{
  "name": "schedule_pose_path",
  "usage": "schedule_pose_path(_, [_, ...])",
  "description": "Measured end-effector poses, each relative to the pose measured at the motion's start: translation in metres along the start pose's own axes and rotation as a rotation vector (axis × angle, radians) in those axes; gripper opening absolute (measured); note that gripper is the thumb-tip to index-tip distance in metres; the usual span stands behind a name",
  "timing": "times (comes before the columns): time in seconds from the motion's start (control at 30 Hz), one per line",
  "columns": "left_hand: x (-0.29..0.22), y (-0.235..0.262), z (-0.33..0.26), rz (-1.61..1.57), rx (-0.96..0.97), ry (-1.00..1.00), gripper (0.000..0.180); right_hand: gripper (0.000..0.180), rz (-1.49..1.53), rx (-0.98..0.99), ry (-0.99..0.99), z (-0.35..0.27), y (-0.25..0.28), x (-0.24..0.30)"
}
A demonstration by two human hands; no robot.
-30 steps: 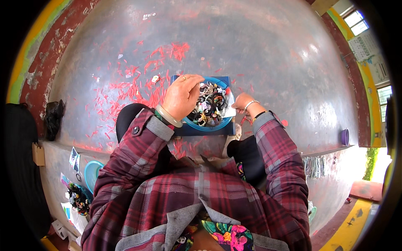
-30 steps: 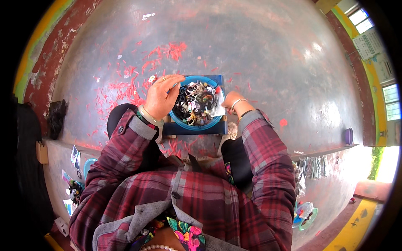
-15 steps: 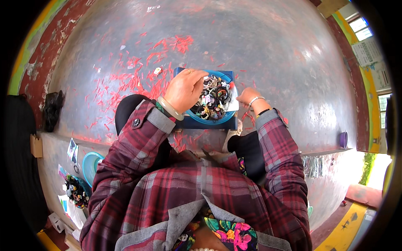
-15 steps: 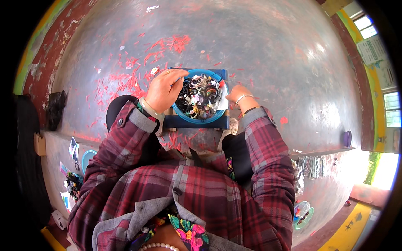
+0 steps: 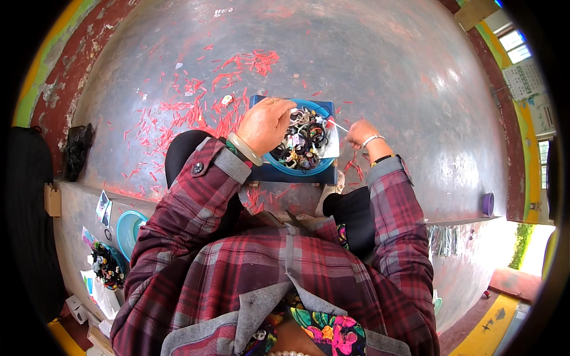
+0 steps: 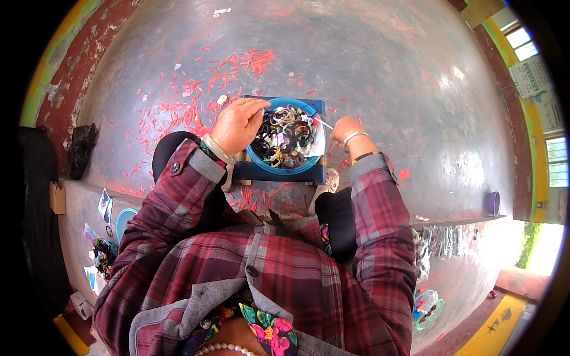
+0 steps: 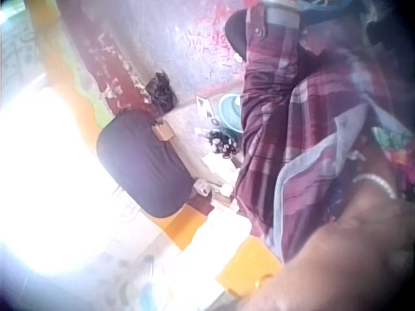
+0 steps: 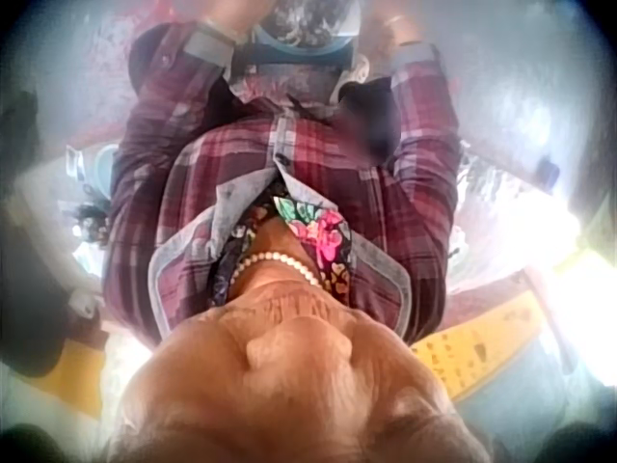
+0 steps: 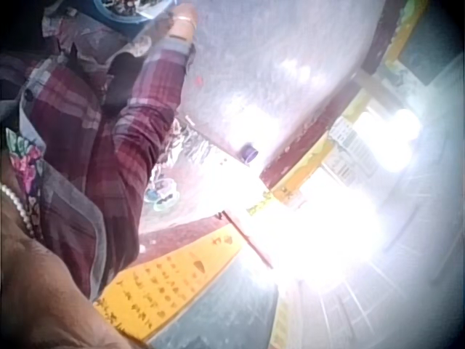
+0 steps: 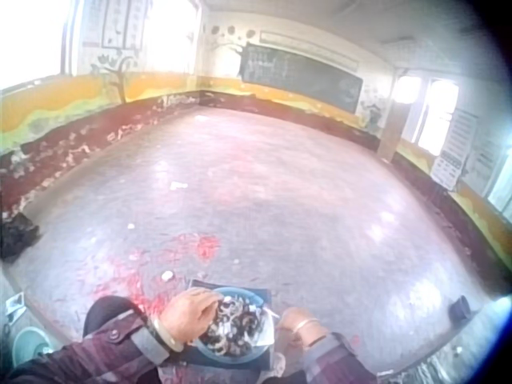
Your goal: The person sits on the floor and assembles hair accessories by hand. They pick up small plastic clips and hair ties from a blue bowl, attach the clips to the ties, and place the finished items back into the bowl.
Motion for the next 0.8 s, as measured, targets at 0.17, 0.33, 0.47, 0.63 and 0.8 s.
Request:
schedule_pose_path(0.17, [0.006,-0.008,-0.003,0.01,0.061,0.076,0.019,0.017,0.422,-0.144,-0.079,-0.021,0.045,-0.017])
schedule_pose_path(0.33, [0.028,-0.027,-0.014,-0.124,0.123,0.294,0.024,0.013,1.007,-0.285,0.037,-0.056,0.082,0.01])
schedule_pose_path(0.47, [0.051,-0.057,-0.044,-0.516,0.321,0.973,0.028,0.015,1.374,-0.208,0.19,-0.071,0.083,0.051])
schedule_pose_path(0.63, [0.056,-0.061,-0.053,-0.743,0.257,1.163,0.03,0.015,1.394,-0.136,0.183,-0.073,0.072,0.074])
schedule_pose_path(0.8, [0.047,-0.056,-0.047,-0.803,0.227,1.224,0.029,0.013,1.383,-0.086,0.227,-0.075,0.066,0.086])
Point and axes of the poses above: each hand's wrist, its own z-axis towards the middle knuckle, its own y-axis out of the back of the hand, x = y × z, the point moved 10 cm from there along z, towards the middle knuckle, and after that the axes turned 12 degrees about -x, right-handed, at the moved point
